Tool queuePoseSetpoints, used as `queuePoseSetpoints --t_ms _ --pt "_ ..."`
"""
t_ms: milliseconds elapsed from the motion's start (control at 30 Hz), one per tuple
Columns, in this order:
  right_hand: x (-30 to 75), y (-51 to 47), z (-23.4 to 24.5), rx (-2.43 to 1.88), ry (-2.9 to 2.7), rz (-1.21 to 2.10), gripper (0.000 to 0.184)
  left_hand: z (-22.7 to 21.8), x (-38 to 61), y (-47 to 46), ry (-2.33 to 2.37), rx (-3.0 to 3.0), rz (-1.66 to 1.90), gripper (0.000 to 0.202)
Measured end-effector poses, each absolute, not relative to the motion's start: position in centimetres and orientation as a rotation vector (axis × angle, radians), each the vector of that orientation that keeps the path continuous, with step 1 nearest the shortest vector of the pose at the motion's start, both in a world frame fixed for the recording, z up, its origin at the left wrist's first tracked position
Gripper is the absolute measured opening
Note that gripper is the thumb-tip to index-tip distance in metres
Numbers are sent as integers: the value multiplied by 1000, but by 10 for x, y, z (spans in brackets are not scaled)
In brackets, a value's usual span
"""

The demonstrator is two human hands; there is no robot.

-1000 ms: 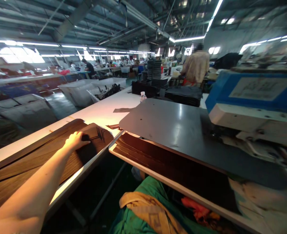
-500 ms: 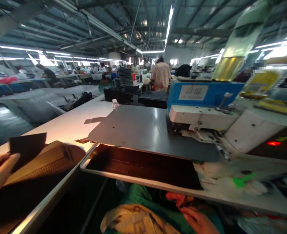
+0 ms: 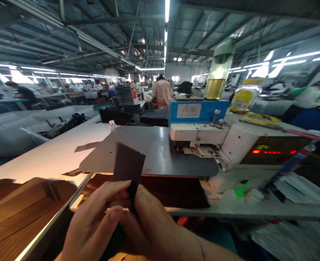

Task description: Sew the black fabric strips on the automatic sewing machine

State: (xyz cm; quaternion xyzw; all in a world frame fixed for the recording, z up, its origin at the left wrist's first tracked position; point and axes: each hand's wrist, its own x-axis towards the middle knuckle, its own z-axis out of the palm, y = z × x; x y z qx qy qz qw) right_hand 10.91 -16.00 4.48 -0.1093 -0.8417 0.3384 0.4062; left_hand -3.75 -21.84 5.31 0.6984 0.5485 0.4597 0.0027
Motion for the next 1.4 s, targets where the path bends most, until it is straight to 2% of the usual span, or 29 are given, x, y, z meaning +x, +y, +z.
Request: queuePoseSetpoints --t_ms 100,233,333,467,567,933,1400 --pt "123 -136 61 -428 -1916 847 26 76 -17 -196 1565 2287 1430 39" --pt "151 -92 62 -638 -1736 1031 27 88 -9 -157 1520 2528 1492 37" --pt "167 -58 42 -789 -1865 1086 30 65 -7 -112 1584 2566 1282 28" --pt "181 -32 19 -1211 -2169 822 27 16 0 -59 1556 2594 736 33" --pt "186 -23 15 -1367 -2247 723 25 -1 7 -39 1557 2623 595 34" --pt "185 14 9 -1521 -2230 524 31 -1 18 -8 1661 2623 495 35" --pt "170 19 11 -1547 -2341 176 35 -6 13 5 1525 2711 490 35"
